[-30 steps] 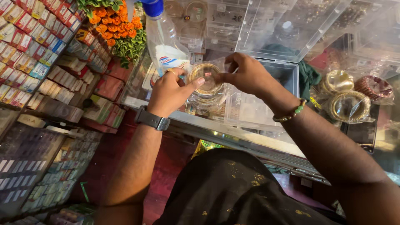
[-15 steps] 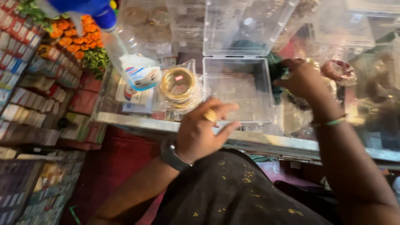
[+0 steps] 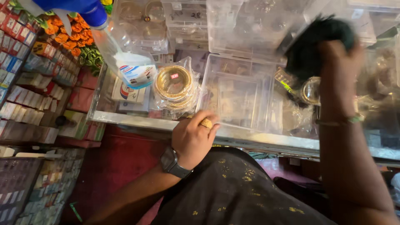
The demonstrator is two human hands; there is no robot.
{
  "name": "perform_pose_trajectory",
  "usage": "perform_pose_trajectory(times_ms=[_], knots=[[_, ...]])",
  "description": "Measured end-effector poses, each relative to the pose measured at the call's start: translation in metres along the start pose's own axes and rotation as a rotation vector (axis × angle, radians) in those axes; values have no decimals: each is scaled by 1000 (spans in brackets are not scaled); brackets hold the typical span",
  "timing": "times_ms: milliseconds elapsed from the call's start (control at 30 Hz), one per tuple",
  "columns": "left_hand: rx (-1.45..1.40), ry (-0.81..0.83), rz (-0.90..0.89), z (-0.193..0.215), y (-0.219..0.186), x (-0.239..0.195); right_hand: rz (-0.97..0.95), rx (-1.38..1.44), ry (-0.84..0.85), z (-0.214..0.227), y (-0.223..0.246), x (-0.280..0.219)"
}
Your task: The person cleans several clear plastic containers holding gold-colored bangles using a green cloth and a spray bottle. They wipe the exterior of the containers, open them to remove and inspect the bangles, and then place the bangles back inside before closing the containers.
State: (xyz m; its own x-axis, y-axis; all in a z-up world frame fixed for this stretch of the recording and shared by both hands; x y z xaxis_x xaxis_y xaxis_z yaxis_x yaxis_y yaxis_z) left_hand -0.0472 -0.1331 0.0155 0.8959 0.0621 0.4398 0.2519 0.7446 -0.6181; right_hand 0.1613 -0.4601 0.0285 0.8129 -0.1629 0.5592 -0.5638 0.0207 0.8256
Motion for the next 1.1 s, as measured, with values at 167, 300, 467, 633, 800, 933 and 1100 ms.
perform_pose_trajectory(times_ms=[167, 300, 467, 633, 800, 933, 1100], knots=[[24, 36, 29, -9, 0, 5, 189, 187, -112, -19, 57, -34], [51, 1, -49, -9, -2, 9, 348, -232, 288, -49, 78, -68], [110, 24, -163, -10, -6, 16, 272, -227, 153, -22, 53, -68], [38, 7, -193, -11, -18, 19, -35, -124, 223, 62, 37, -43], [-154, 20, -273, -13, -33, 21, -335, -116, 957, 70, 63, -52], [-84, 27, -289, -18, -37, 34, -341, -446, 1357, 2, 71, -89], [-140, -44, -350, -24, -34, 79, -386, -1157, 1395, -36, 65, -115]])
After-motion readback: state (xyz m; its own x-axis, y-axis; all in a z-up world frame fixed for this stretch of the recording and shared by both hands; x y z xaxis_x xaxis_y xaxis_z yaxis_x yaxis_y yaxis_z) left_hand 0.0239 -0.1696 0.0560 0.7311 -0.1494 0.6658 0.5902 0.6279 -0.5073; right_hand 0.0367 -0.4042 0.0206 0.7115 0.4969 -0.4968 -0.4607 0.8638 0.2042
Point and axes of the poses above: each hand's wrist, its own x-axis towards the middle knuckle, its own z-axis out of the back of the hand, y = z × x, the point moved 4 cm from there along x, towards the middle knuckle, and after that the axes turned 11 degrees about z, right-handed, at the moved point
